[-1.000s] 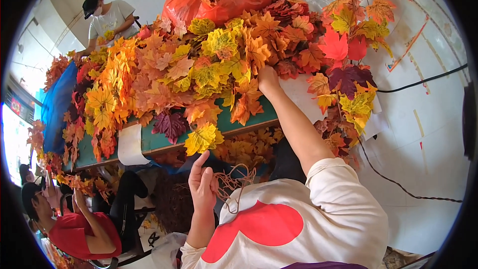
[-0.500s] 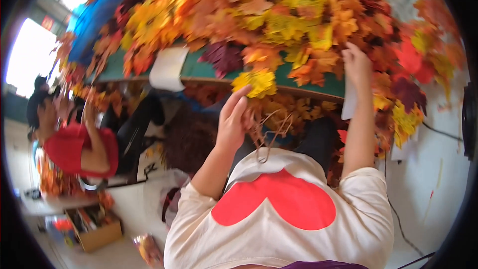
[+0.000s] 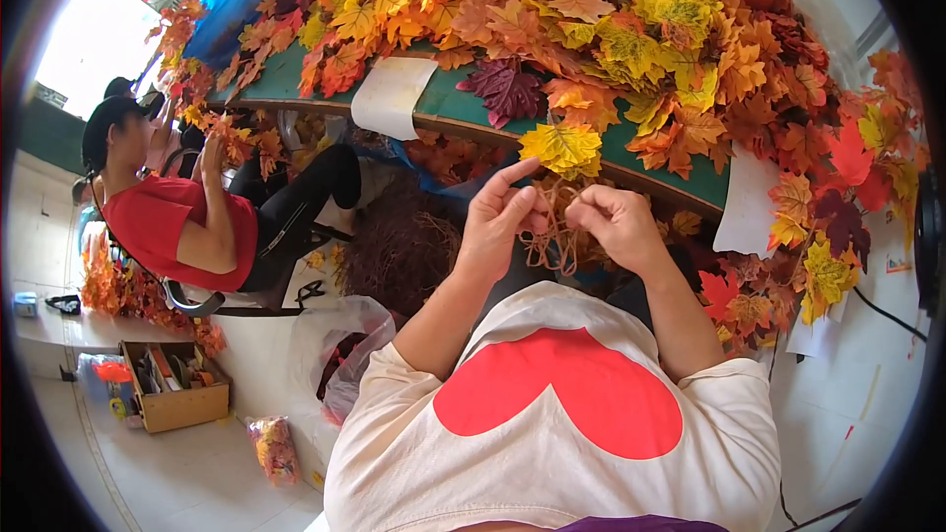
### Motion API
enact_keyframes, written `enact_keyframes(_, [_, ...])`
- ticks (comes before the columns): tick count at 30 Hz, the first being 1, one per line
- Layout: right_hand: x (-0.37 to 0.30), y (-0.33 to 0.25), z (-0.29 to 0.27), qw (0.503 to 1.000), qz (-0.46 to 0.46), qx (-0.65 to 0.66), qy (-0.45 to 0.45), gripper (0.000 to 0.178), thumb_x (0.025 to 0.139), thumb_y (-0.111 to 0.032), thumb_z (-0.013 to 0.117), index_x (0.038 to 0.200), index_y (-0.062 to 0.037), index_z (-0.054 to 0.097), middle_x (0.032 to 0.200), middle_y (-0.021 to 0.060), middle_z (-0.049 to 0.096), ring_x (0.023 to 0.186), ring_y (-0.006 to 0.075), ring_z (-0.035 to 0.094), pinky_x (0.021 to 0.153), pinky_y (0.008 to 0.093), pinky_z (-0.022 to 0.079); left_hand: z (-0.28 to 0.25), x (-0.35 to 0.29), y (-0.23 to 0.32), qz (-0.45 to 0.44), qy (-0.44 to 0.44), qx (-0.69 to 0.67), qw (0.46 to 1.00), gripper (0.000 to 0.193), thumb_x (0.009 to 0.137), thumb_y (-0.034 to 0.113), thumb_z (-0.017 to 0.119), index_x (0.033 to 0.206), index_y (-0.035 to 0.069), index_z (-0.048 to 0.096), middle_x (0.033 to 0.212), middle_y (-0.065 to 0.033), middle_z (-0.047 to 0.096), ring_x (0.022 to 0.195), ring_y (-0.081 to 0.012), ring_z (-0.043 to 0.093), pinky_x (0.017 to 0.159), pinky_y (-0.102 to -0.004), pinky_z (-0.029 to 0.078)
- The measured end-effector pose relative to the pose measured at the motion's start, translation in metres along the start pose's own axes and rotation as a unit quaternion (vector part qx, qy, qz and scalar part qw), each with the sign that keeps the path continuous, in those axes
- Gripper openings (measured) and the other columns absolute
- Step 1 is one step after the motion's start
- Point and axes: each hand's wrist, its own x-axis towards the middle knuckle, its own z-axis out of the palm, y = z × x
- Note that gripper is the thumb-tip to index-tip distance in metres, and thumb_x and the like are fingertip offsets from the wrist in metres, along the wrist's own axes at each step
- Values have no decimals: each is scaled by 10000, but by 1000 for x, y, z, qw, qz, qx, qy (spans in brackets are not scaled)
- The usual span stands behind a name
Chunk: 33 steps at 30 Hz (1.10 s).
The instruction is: The person assembles bundles of artificial maple leaves onto wire branches by hand.
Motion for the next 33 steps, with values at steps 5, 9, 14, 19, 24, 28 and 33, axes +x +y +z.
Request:
enact_keyframes(5, [-3, 6, 35, 869, -6, 494, 30, 265, 926, -194, 464, 705, -53, 499, 660, 10, 511, 722, 144, 513, 853, 299, 424, -20, -5, 9, -27, 116, -180, 976, 266, 907, 76, 430, 1161, 39, 497, 575, 43, 358, 504, -67, 398, 533, -228, 431])
enact_keyframes(9, [1, 4, 52, 651, 117, 749, 35, 390, 928, -279, 439, 588, -115, 340, 517, -5, 314, 592, 157, 422, 776, 300, 422, -58, -5, -7, -36, 172, -393, 903, 154, 876, 41, 442, 968, 77, 559, 520, 58, 256, 436, -68, 260, 442, -211, 312])
enact_keyframes(14, [-9, 29, 94, 662, 251, 706, -1, 423, 916, -312, 442, 554, -152, 296, 468, -39, 179, 431, 106, 182, 488, 266, 264, -95, -17, -29, -28, 306, -406, 860, 143, 826, -6, 469, 838, 136, 486, 507, 46, 258, 397, -83, 249, 370, -229, 259])
enact_keyframes(19, [-42, 67, 69, 659, 408, 632, -2, 427, 901, -322, 462, 537, -186, 286, 453, -56, 174, 369, 79, 150, 357, 243, 131, -309, -76, -5, 111, 505, -428, 741, 101, 866, 150, 395, 768, 142, 421, 568, 23, 323, 394, -87, 290, 309, -213, 264])
enact_keyframes(24, [-58, 74, 54, 719, 405, 561, -63, 413, 884, -282, 505, 541, -171, 303, 446, -68, 223, 351, 70, 179, 344, 223, 157, -296, -80, 16, 146, 593, -298, 733, 179, 904, 208, 390, 791, 107, 486, 557, 12, 267, 419, -107, 295, 322, -240, 268])
enact_keyframes(28, [-84, 72, 0, 819, 386, 419, -62, 368, 863, -218, 549, 567, -171, 336, 468, -80, 274, 348, 46, 246, 322, 222, 191, -399, -130, 56, 125, 780, -175, 588, 216, 777, 205, 465, 715, -2, 474, 629, -107, 498, 489, -302, 493, 408, -485, 405])
enact_keyframes(33, [-103, 91, -68, 884, 351, 293, 95, 332, 858, -242, 569, 605, -168, 368, 501, -87, 287, 349, 26, 233, 323, 208, 164, -455, -201, 114, 293, 785, 432, 334, 172, 808, 128, 478, 822, -9, 580, 796, -158, 624, 679, -297, 612, 567, -423, 501])
